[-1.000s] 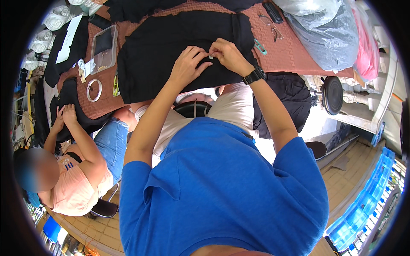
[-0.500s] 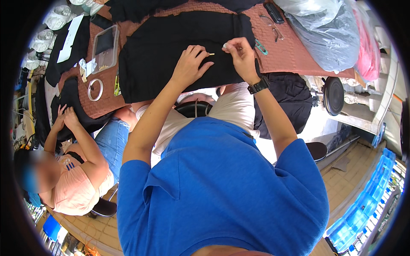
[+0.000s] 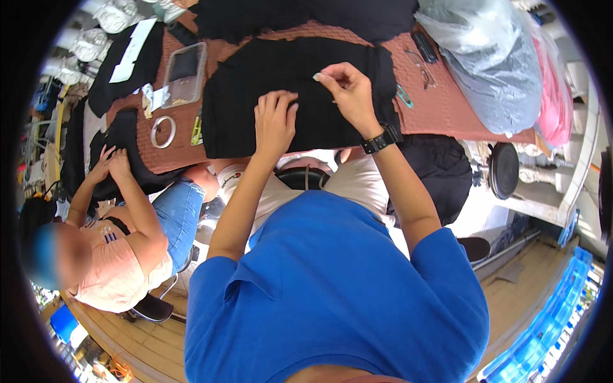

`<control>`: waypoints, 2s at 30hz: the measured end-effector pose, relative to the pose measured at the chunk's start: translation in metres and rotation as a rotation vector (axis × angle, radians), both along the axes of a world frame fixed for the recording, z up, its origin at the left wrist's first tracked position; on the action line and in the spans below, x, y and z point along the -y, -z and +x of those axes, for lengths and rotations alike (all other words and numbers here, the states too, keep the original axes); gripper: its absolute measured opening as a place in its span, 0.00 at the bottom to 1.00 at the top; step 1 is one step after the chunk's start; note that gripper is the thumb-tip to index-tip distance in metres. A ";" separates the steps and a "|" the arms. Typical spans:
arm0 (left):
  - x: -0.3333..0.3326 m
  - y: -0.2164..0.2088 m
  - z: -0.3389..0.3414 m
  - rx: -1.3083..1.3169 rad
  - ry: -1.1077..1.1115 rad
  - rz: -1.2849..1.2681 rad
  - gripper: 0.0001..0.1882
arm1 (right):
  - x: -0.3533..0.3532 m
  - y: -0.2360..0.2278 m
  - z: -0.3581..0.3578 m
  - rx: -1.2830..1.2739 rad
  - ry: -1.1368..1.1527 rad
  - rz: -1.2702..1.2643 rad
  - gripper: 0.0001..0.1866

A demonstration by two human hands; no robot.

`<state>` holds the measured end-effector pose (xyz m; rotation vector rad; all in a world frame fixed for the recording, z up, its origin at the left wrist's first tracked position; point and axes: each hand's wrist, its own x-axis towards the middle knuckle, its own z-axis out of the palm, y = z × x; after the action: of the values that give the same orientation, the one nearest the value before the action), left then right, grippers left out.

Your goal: The person prepares black garments by hand on a table, trims loose threads with snips, inspects the fabric, and places items into a cardboard box.

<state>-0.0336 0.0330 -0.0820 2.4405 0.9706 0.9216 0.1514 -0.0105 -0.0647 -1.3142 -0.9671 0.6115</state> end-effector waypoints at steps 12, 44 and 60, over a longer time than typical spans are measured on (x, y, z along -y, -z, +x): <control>0.000 0.035 -0.023 -0.313 -0.096 0.136 0.19 | -0.196 0.002 -0.159 -0.300 -0.279 -0.255 0.09; 0.002 0.011 -0.021 0.293 -0.004 -0.117 0.11 | -0.046 0.052 0.093 1.247 0.656 -0.416 0.14; 0.036 0.006 -0.025 0.347 0.031 -0.612 0.13 | -0.009 -0.036 0.097 0.591 0.300 -0.082 0.10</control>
<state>-0.0582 -0.0032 -0.0882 1.7164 0.9142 0.8431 0.2486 -0.0017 -0.0283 -1.7200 -1.1891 0.0211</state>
